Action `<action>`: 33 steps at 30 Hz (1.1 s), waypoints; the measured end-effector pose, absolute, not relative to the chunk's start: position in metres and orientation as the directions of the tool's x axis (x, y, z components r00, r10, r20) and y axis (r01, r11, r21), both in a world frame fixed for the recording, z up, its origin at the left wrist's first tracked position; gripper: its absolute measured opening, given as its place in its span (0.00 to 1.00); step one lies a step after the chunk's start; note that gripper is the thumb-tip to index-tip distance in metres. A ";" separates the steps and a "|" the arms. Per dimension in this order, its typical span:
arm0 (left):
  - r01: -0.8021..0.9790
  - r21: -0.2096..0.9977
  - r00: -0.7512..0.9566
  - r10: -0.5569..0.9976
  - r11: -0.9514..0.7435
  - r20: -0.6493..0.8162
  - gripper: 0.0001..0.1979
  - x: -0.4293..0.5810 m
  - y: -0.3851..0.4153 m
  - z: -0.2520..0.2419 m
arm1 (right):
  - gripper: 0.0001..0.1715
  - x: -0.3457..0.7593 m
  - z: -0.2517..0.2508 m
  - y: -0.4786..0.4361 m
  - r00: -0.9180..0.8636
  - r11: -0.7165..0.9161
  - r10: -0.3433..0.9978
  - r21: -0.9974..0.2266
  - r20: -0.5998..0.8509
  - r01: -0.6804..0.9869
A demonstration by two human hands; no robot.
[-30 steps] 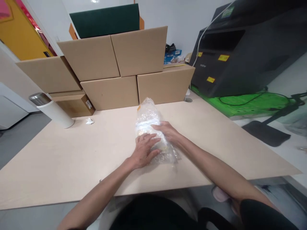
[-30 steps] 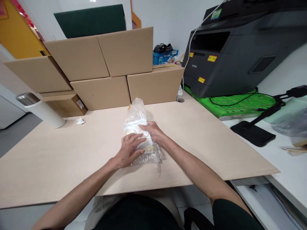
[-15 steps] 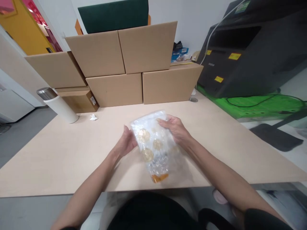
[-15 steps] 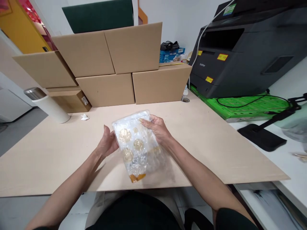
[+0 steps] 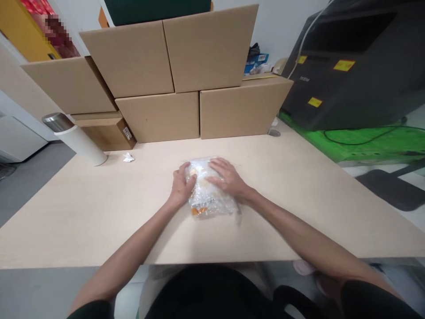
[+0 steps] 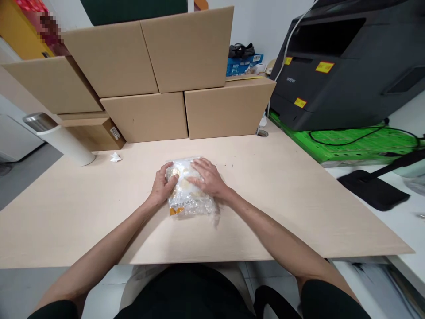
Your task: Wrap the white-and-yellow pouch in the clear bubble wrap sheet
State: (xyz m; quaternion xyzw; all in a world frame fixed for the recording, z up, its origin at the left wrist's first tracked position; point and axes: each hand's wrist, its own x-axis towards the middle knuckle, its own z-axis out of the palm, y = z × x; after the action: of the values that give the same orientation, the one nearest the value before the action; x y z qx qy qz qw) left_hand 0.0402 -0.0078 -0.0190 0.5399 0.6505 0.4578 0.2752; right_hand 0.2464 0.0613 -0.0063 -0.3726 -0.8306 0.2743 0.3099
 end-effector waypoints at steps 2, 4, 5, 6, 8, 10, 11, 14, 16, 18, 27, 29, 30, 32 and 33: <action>0.596 0.802 -0.225 0.954 -0.026 0.198 0.29 0.037 -0.009 -0.018 | 0.49 0.254 -0.003 0.060 -0.661 0.602 0.724 -0.648 0.197 0.466; 0.687 0.723 -0.131 0.967 -0.072 0.220 0.32 0.031 -0.011 -0.014 | 0.56 0.261 -0.001 0.062 -0.712 0.607 0.693 -0.622 0.112 0.494; 0.723 0.685 -0.060 0.978 -0.096 0.201 0.37 0.027 -0.012 -0.011 | 0.59 0.264 0.000 0.063 -0.728 0.610 0.681 -0.610 0.078 0.505; 0.754 0.647 0.014 0.988 -0.112 0.155 0.43 0.023 -0.012 -0.008 | 0.61 0.266 0.001 0.064 -0.742 0.614 0.668 -0.600 0.050 0.513; 0.810 0.574 0.138 0.990 -0.122 0.017 0.57 0.015 -0.012 -0.002 | 0.66 0.270 0.001 0.067 -0.767 0.625 0.642 -0.585 0.008 0.517; 0.853 0.505 0.200 0.976 -0.132 -0.083 0.67 0.009 -0.011 0.002 | 0.70 0.272 0.001 0.069 -0.788 0.634 0.616 -0.582 -0.019 0.510; 0.866 0.481 0.213 0.971 -0.135 -0.111 0.70 0.008 -0.011 0.003 | 0.72 0.272 0.000 0.070 -0.796 0.637 0.604 -0.583 -0.028 0.504; 0.879 0.454 0.225 0.967 -0.147 -0.122 0.70 0.007 -0.011 0.005 | 0.74 0.273 -0.002 0.071 -0.812 0.649 0.582 -0.582 -0.036 0.491; 0.880 0.443 0.235 0.967 -0.170 -0.096 0.69 0.008 -0.012 0.005 | 0.74 0.274 -0.003 0.071 -0.815 0.655 0.578 -0.575 -0.035 0.490; 0.883 0.427 0.250 0.966 -0.196 -0.073 0.68 0.009 -0.013 0.003 | 0.74 0.274 -0.004 0.070 -0.815 0.657 0.579 -0.569 -0.039 0.494; 0.882 0.428 0.277 0.952 -0.199 -0.127 0.70 0.000 -0.010 -0.002 | 0.76 0.277 -0.012 0.072 -0.821 0.676 0.569 -0.540 -0.052 0.502; 0.876 0.429 0.307 0.941 -0.220 -0.144 0.71 -0.004 -0.010 -0.002 | 0.77 0.281 -0.011 0.074 -0.838 0.674 0.541 -0.556 -0.077 0.487; 0.872 0.430 0.327 0.933 -0.236 -0.151 0.71 -0.006 -0.010 -0.001 | 0.77 0.283 -0.009 0.074 -0.846 0.673 0.525 -0.562 -0.095 0.480; 0.859 0.435 0.369 0.916 -0.270 -0.160 0.71 -0.009 -0.010 0.001 | 0.77 0.288 -0.006 0.075 -0.858 0.673 0.499 -0.570 -0.118 0.471; 0.855 0.438 0.381 0.910 -0.279 -0.164 0.71 -0.010 -0.010 0.002 | 0.77 0.290 -0.005 0.076 -0.861 0.674 0.494 -0.571 -0.123 0.468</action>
State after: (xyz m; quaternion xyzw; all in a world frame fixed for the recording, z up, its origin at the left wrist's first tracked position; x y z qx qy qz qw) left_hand -0.0097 -0.0102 0.0019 0.7975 0.5532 0.0591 0.2335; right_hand 0.2895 0.0756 -0.0046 -0.2629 -0.9147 0.3062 0.0207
